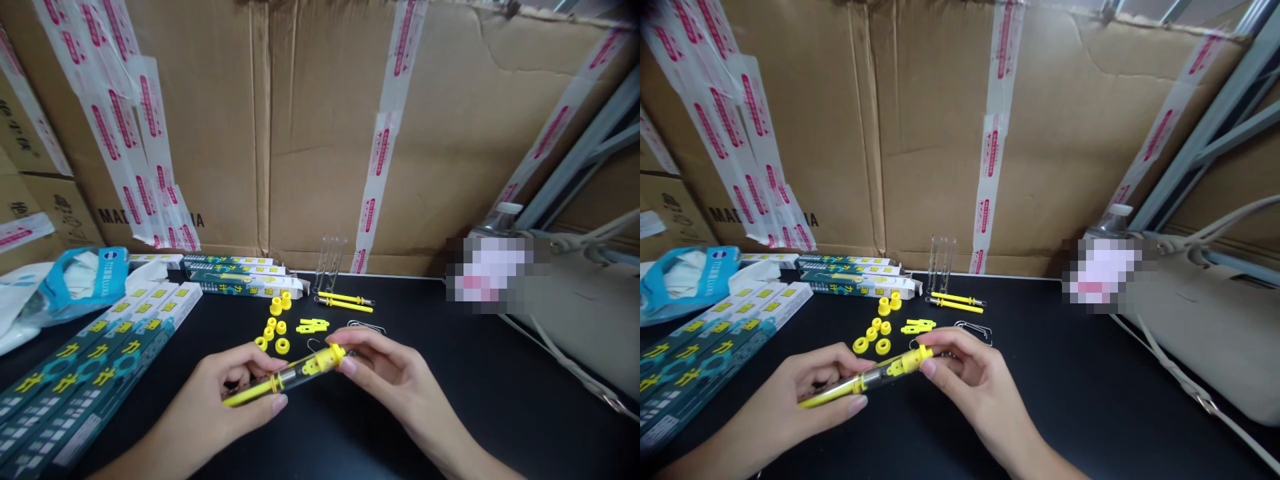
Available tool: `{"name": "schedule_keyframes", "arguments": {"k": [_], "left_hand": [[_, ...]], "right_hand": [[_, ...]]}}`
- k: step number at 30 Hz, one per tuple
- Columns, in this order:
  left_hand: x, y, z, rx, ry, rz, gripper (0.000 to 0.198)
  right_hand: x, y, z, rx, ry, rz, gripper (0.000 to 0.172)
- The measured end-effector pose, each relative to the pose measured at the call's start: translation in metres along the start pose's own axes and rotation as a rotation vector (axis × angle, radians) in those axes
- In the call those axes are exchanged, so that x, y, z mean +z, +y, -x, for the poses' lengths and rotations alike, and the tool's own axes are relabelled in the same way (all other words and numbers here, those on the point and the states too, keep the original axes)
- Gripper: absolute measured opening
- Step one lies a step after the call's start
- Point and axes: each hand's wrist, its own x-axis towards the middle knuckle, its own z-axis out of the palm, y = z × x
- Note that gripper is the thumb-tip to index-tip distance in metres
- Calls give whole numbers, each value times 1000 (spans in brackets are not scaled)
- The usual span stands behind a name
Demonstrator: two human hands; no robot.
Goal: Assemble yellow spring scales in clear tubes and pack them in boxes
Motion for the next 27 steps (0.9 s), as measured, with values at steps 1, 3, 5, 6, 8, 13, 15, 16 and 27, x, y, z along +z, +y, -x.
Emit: {"name": "schedule_keyframes", "arguments": {"k": [1,3,5,6,8,13,15,16,27], "left_hand": [[0,1,0,-2,-7,23,25],[0,4,2,-9,-8,65,25],[0,8,4,-25,2,97,25],[0,10,4,-33,5,108,26],[0,12,5,-49,-4,125,27],[0,14,5,-81,-17,110,27],[0,12,4,-85,-21,98,27],[0,11,3,-83,-32,99,26],[-6,-3,-1,-3,-100,236,34]], "right_hand": [[0,-1,0,-16,16,3,17],[0,-2,0,-28,35,-13,17],[0,-1,-1,-8,25,-47,20],[-1,0,-2,10,15,-58,21],[-1,2,-2,41,-1,-52,21],[-2,6,-2,38,-17,37,17],[-3,8,-2,14,-17,78,17],[-3,8,-2,4,-11,92,16],[0,1,1,-89,57,114,19]]}}
